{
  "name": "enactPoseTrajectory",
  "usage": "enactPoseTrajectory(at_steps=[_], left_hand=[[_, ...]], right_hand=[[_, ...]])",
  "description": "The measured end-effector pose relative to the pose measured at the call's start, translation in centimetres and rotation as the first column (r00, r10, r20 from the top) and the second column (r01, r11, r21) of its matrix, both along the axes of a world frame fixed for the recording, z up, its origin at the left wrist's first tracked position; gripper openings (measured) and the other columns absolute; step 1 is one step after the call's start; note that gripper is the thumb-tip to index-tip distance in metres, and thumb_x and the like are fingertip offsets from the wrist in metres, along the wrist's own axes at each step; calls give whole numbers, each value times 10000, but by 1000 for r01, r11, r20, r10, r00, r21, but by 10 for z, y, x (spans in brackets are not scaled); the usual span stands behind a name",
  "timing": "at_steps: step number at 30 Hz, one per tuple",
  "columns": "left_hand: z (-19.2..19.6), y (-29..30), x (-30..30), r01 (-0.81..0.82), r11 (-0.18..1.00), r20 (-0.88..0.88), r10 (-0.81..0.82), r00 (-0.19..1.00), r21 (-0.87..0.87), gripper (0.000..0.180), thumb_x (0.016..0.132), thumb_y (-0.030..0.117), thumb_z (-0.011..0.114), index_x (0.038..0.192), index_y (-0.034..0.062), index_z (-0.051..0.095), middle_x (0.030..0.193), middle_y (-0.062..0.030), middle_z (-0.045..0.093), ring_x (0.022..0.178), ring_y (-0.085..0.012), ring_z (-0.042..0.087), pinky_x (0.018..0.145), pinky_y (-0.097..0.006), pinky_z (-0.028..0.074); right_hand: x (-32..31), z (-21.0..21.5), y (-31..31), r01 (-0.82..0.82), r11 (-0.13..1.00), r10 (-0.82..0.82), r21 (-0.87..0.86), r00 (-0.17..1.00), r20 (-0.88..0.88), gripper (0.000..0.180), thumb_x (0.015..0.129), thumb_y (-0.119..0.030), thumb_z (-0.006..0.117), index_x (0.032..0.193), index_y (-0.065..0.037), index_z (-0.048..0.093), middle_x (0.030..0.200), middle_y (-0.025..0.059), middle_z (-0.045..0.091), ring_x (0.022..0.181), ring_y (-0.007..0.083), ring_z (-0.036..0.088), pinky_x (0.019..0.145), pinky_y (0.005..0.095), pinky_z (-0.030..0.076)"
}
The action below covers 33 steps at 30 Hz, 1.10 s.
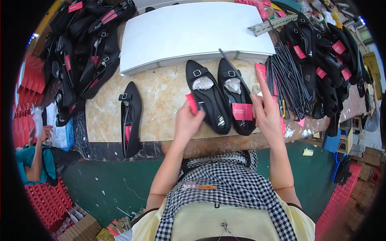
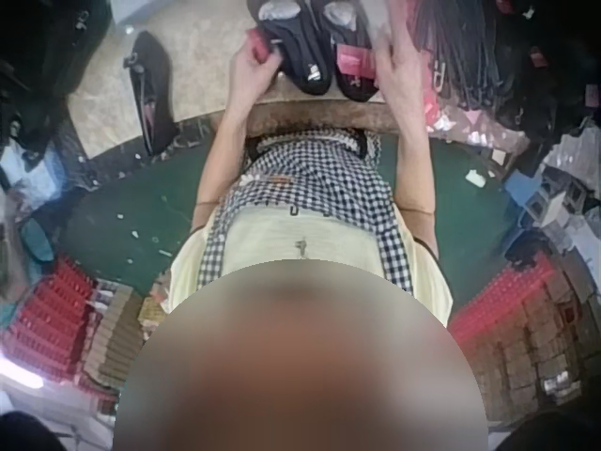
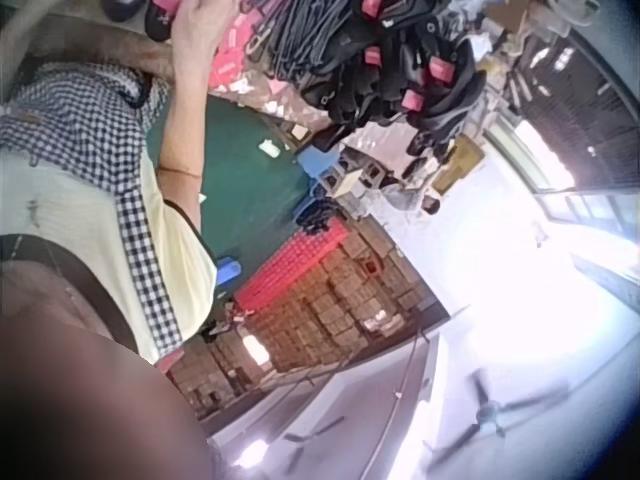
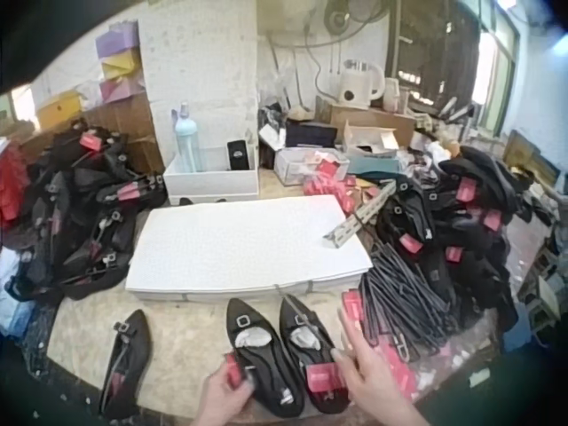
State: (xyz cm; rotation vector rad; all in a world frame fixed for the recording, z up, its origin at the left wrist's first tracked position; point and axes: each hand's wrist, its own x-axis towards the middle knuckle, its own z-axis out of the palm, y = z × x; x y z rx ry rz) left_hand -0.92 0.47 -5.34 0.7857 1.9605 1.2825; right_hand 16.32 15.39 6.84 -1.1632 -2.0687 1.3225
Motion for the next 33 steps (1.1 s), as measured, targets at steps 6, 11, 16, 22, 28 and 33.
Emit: enactPoseTrajectory(at_steps=[6, 11, 16, 22, 28, 33], left_hand=[[58, -30, 14, -293, 918, 933, -170, 318, 267, 736, 910, 564, 416, 1309, -48, 497, 1146, -241, 630, 868, -295, 692, 740, -369, 589], [59, -12, -2, -307, 904, 757, -27, 653, 297, 745, 921, 576, 403, 1357, -28, 441, 1178, -220, 623, 885, -281, 692, 734, -391, 596], [41, -12, -6, -356, 908, 664, 127, 737, 221, 649, 932, 519, 413, 1243, -36, 540, 1102, -162, 665, 938, -247, 682, 819, -351, 563], [34, -13, 5, -287, 922, 549, 104, 829, 259, 643, 933, 522, 420, 1266, -17, 529, 1152, -139, 640, 1043, -227, 640, 936, -353, 501], [18, -13, 45, -411, 837, 546, 168, 821, 361, 892, 897, 739, 362, 1441, 32, 361, 1380, -101, 484, 1261, -236, 485, 1082, -377, 370], [10, -10, 45, -352, 857, 599, 64, 798, 377, 1027, 851, 839, 178, 1499, 48, 275, 1454, -97, 421, 1351, -256, 387, 1130, -392, 295]], right_hand=[[9, -17, 1, -89, 995, 87, -55, 996, -34, 226, 931, -128, 624, 1136, -40, 660, 621, 18, 578, 551, 55, 475, 522, 245, 389], [-19, 13, -26, -307, 942, 280, 137, 942, 184, 253, 847, -162, 709, 1060, -55, 624, 575, 66, 587, 485, 199, 558, 493, 319, 419], [-25, 17, -40, -390, 920, 391, -21, 918, 64, 365, 895, -159, 638, 1250, -80, 628, 594, 145, 579, 503, 280, 568, 500, 366, 416], [-33, 22, -36, -401, 916, 401, -4, 916, 21, 287, 930, -63, 594, 1208, -8, 639, 572, 76, 536, 474, 106, 486, 470, 267, 378], [-51, 12, -53, -263, 907, 323, 328, 935, -143, 268, 914, -102, 617, 1165, -10, 636, 766, 150, 686, 594, 269, 661, 531, 357, 497], [-57, -29, -64, -191, 793, 300, 579, 949, -98, 316, 874, -159, 643, 1139, 14, 629, 572, 110, 586, 490, 269, 590, 481, 399, 459]])
